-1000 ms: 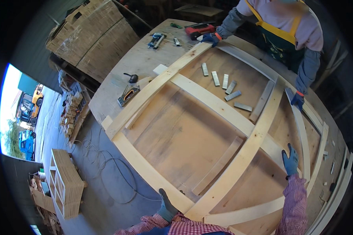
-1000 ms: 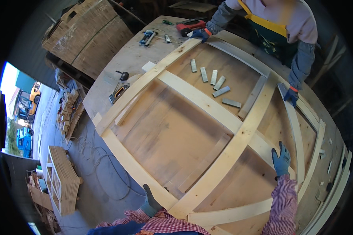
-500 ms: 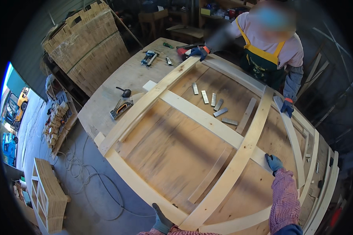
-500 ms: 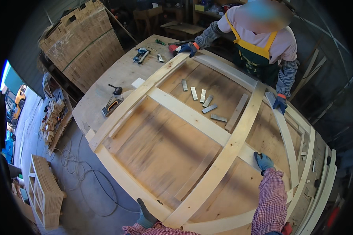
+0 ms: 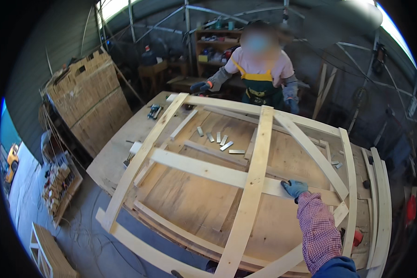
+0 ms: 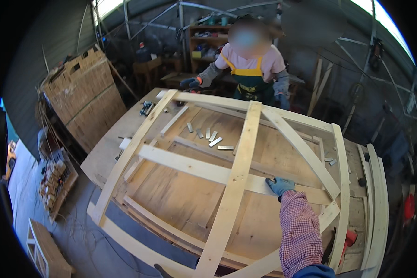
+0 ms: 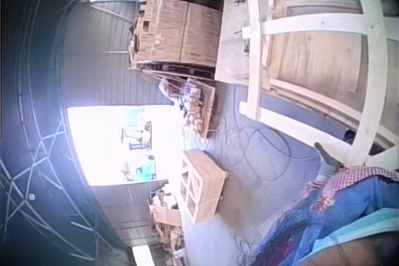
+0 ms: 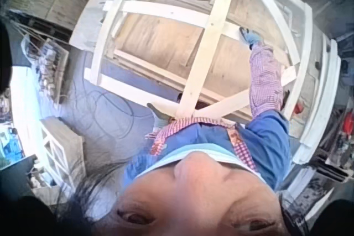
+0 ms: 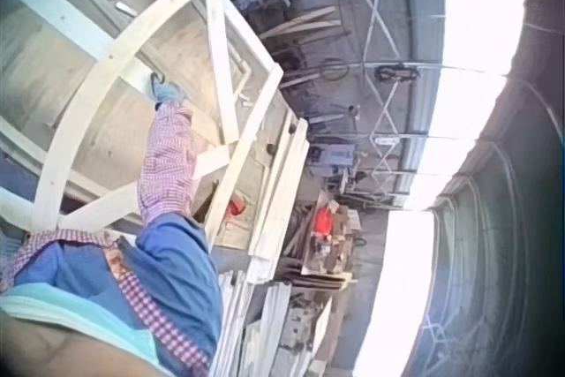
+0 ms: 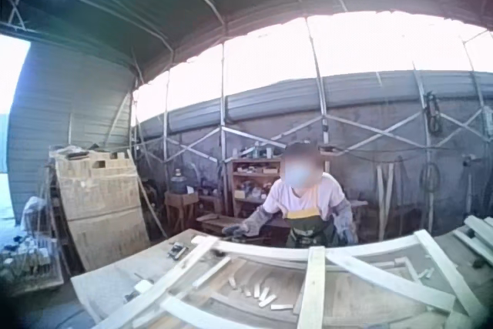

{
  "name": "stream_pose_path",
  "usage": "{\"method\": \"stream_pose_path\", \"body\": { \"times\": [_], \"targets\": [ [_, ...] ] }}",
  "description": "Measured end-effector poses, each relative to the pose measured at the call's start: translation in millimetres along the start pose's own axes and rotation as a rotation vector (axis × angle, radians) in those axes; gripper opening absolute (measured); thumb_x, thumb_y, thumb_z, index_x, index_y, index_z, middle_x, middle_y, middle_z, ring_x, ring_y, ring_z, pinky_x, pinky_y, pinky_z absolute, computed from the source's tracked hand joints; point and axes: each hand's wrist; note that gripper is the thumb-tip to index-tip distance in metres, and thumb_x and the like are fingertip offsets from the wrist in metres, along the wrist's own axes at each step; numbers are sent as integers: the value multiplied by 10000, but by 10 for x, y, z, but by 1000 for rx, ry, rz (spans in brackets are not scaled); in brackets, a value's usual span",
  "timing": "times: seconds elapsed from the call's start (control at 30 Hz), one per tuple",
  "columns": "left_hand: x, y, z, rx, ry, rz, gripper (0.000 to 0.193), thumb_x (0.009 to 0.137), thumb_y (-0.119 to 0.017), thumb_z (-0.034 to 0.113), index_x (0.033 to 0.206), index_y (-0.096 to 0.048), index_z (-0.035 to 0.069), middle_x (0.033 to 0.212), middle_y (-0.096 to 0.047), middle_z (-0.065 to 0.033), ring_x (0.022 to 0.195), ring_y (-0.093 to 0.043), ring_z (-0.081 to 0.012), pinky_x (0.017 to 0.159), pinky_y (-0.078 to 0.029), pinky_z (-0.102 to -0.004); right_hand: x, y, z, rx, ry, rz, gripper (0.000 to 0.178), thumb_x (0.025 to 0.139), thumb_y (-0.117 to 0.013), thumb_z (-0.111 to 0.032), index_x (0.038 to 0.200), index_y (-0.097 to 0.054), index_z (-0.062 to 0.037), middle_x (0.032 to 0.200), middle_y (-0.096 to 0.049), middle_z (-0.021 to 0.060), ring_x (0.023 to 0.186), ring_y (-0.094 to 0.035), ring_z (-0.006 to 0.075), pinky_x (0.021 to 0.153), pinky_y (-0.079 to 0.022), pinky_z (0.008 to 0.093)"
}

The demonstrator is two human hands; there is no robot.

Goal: The person assembles a wooden frame by positioning planks and using a red pneumatic nail gun to fasten them. The person repeatedly lifts and repositions the frame to access different sides while a coworker assists with alignment.

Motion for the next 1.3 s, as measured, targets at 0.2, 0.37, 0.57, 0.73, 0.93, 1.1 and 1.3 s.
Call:
{"method": "stream_pose_path", "body": {
  "times": [0.2,0.37,0.57,0.73,0.93,1.1,1.3],
  "targets": [
    [-467,74,-252,24,-97,-126,979,771,-393,831,1446,-312,127,1432,-395,-136,1268,-417,-353,1070,-339,-516,-907,458,203,-24,8,31,678,892,-324,-671,1179,-626,-137,1195,-638,125,1114,-594,279,975,-381,456],
    [-977,600,-216,-6,-273,-168,979,755,-429,830,1424,-342,120,1404,-426,-132,1253,-428,-346,1059,-348,-511,-1330,518,-392,-15,170,23,658,893,-313,-671,1137,-646,-158,1157,-654,117,1092,-606,273,946,-393,452],
    [-1211,1392,-188,-257,-347,-408,1000,736,-463,834,1389,-375,83,1335,-492,-123,1193,-478,-321,1032,-386,-468,-1444,550,-640,266,468,237,515,939,-437,-497,1118,-663,-70,940,-703,153,874,-671,286,794,-499,391],
    [-1969,1316,42,-397,-441,-141,753,789,-540,723,1206,-549,97,1042,-640,-84,940,-610,-267,860,-504,-445,-642,224,-744,389,662,238,603,954,-410,-557,1022,-616,6,916,-645,186,841,-594,355,801,-457,416],
    [-2084,2720,105,-652,-525,-271,661,834,-541,666,1181,-568,103,1060,-644,-64,968,-610,-234,849,-515,-414,-1209,132,-2198,338,891,281,578,970,-429,-518,1101,-589,22,962,-637,184,850,-577,341,788,-456,387],
    [-2193,3340,1019,-754,-643,-52,598,861,-530,643,1118,-589,106,1034,-648,-52,943,-618,-223,846,-523,-406,-2251,215,-3975,194,981,104,595,973,-418,-496,1294,-518,-4,1309,-537,227,1213,-508,370,989,-414,404],
    [-2359,4476,1817,-928,-754,-59,658,843,-499,693,1114,-571,98,1001,-644,-84,911,-623,-255,844,-521,-420,-3982,44,-6131,0,1184,347,541,984,-442,-424,1302,-505,9,1284,-555,227,1185,-533,369,997,-419,401]
  ]
}}
Point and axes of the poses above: each hand's wrist, its own x-axis towards the middle knuckle, its own y-axis out of the back of the hand, z = x × y
